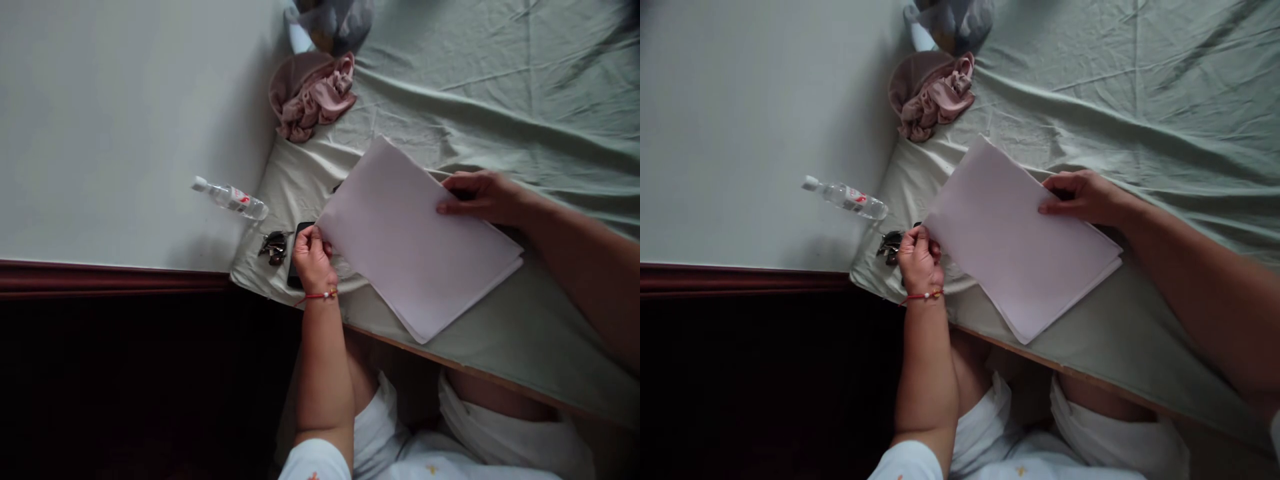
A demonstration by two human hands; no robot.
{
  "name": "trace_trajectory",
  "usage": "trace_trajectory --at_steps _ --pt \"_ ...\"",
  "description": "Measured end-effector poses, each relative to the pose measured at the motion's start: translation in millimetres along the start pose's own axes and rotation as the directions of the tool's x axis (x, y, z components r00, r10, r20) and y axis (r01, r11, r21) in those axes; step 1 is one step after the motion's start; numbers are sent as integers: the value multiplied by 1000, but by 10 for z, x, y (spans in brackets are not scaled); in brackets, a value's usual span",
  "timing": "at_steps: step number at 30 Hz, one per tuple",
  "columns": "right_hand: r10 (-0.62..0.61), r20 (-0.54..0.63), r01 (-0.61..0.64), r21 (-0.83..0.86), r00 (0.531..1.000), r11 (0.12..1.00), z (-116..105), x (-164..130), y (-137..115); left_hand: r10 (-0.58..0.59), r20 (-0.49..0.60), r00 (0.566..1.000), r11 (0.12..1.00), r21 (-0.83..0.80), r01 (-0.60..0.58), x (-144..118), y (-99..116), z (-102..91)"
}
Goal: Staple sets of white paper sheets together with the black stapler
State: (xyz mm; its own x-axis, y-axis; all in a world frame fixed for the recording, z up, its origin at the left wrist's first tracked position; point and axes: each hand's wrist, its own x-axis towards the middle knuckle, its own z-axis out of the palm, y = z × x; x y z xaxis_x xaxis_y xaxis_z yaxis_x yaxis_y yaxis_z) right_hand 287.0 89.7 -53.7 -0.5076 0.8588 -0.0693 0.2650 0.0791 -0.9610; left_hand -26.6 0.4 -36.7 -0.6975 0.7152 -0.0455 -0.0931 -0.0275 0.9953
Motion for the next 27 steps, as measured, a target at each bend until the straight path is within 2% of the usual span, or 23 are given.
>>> trace_trajectory --at_steps 2,3,6,8,12,18,21,23,25,27 --pt "-11 13 13 -106 1000 994 -12 5 -1 -20 -31 999 1000 -8 19 9 16 -9" --pt "21 15 -20 -101 1000 995 -12 3 1 -35 -34 999 999 -16 34 11 23 -13" --pt "165 8 -165 94 986 982 8 -12 1 -80 -5 997 996 -30 80 8 33 -22" --pt "204 -4 -197 230 979 953 27 -23 -8 -102 10 995 994 -35 102 5 36 -26" --pt "196 -23 -180 304 980 936 38 -23 -22 -123 12 992 990 -68 124 -6 55 -26" --pt "172 -147 -103 387 974 916 19 -5 -14 -147 161 976 981 -104 165 -152 39 85" --pt "160 -174 -83 383 972 920 22 -2 -21 -210 238 948 961 -131 246 -284 -9 213" --pt "140 -141 -85 339 980 937 29 1 -16 -261 278 924 931 -180 317 -355 -53 296" --pt "114 -103 -88 227 988 970 38 6 0 -311 265 913 904 -214 370 -387 -106 353" --pt "96 -82 -86 119 992 989 47 10 27 -325 202 924 900 -233 368 -379 -162 376"
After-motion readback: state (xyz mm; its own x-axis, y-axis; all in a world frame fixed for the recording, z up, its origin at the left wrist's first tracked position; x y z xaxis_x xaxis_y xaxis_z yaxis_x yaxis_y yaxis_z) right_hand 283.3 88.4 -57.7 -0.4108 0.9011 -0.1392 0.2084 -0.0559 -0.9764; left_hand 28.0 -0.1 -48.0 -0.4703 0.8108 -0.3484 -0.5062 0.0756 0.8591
